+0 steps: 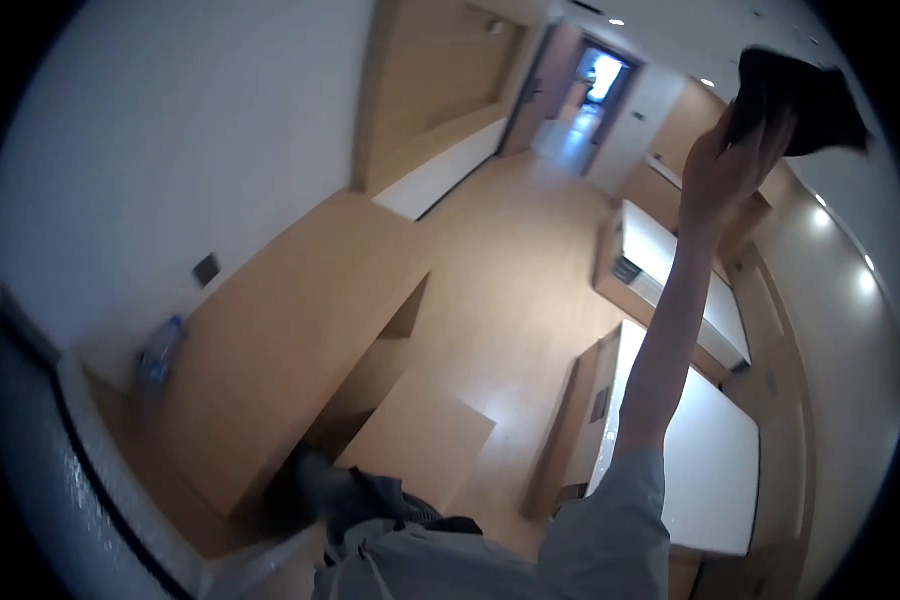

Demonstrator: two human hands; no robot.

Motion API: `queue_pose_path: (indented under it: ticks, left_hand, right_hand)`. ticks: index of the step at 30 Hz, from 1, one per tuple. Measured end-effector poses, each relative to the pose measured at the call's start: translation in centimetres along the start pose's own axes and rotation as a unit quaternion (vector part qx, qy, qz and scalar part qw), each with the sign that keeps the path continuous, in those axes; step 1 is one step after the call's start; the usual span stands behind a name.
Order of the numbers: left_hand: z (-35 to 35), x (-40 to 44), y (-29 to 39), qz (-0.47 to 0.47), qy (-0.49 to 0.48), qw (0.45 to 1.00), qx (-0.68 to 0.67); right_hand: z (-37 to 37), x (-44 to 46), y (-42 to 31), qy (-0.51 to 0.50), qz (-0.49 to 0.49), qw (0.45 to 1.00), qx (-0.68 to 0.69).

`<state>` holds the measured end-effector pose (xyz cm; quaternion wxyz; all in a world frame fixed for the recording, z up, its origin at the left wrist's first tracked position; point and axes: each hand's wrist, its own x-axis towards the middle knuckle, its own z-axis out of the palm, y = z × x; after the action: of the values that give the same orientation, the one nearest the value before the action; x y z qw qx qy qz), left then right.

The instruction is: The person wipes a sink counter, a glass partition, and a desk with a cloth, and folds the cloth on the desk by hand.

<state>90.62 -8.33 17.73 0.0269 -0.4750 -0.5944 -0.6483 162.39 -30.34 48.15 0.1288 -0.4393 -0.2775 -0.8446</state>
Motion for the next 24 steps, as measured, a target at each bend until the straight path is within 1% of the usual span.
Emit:
queue_pose_path:
  ticks: [2,3,4,5,6,7,8,9,10,11,12,13,14,15,17,20,21,23,24]
  left_hand:
    - [-2.0,0.3,-1.4,-0.005,0.008,1.000,0.000]
    - [-3.2,0.6,-2.3,-0.003,0.012,1.000,-0.003]
    - [-4.6,0.4,-3.0,-0.004,0.015,1.000,-0.010]
    - [-5.6,0.2,-3.6,-0.006,0.015,1.000,-0.023]
    - [-6.8,-0.5,-4.2,-0.008,0.017,1.000,-0.024]
    - [-4.9,-1.7,0.7,-0.007,0.038,0.999,-0.016]
    - [-4.9,-1.8,1.9,-0.045,0.054,0.997,0.001]
    - [-4.9,-1.9,3.2,-0.084,0.069,0.994,0.017]
    - [-3.7,-2.7,3.4,-0.095,0.073,0.993,0.020]
    - [-2.4,-3.9,3.2,-0.096,0.064,0.993,0.022]
    - [-0.9,-5.2,3.0,-0.100,0.049,0.993,0.023]
    - [0.9,-6.7,2.6,-0.107,0.025,0.994,0.027]
    - [3.2,-8.2,2.3,-0.116,-0.010,0.993,0.034]
    - [5.9,-10.1,1.9,-0.129,-0.055,0.989,0.042]
    - [11.8,-14.3,1.6,-0.153,-0.154,0.975,0.056]
    - [22.0,-20.9,1.1,-0.157,-0.325,0.928,0.094]
    - [25.7,-23.1,0.8,-0.145,-0.376,0.908,0.110]
    - [33.8,-26.9,0.0,-0.101,-0.453,0.874,0.146]
    - [38.0,-28.5,-0.7,-0.066,-0.478,0.858,0.174]
  right_hand:
    - [2.7,-3.1,-7.1,-0.088,0.116,0.989,0.031]
    - [4.0,-5.4,-11.6,-0.124,0.147,0.979,0.072]
    - [4.3,-8.7,-17.3,-0.161,0.156,0.965,0.138]
    - [4.1,-12.5,-23.6,-0.225,0.155,0.936,0.224]
    - [2.8,-16.9,-30.7,-0.325,0.146,0.879,0.318]
    - [0.2,-22.0,-37.9,-0.463,0.120,0.776,0.410]
    - [-4.0,-27.0,-44.1,-0.626,0.045,0.628,0.460]
    - [-9.3,-30.9,-48.7,-0.757,-0.101,0.444,0.469]
    - [-14.2,-33.6,-51.1,-0.813,-0.245,0.264,0.458]
    - [-17.4,-35.2,-52.0,-0.816,-0.321,0.162,0.453]
    - [-18.9,-36.3,-52.4,-0.809,-0.346,0.131,0.457]
    - [-19.4,-37.0,-52.5,-0.808,-0.349,0.123,0.459]
    - [-18.9,-37.9,-53.0,-0.812,-0.337,0.128,0.460]
    - [-18.4,-38.3,-53.4,-0.819,-0.304,0.143,0.465]
    - [-14.9,-37.3,-54.8,-0.824,-0.239,0.191,0.477]
    - [-11.1,-37.3,-59.4,-0.843,-0.108,0.197,0.489]
    - [-11.5,-41.3,-61.7,-0.741,-0.059,0.322,0.586]
    - [-10.4,-46.1,-66.6,-0.557,-0.016,0.481,0.677]
    - [-8.9,-45.9,-68.0,-0.547,-0.010,0.470,0.692]
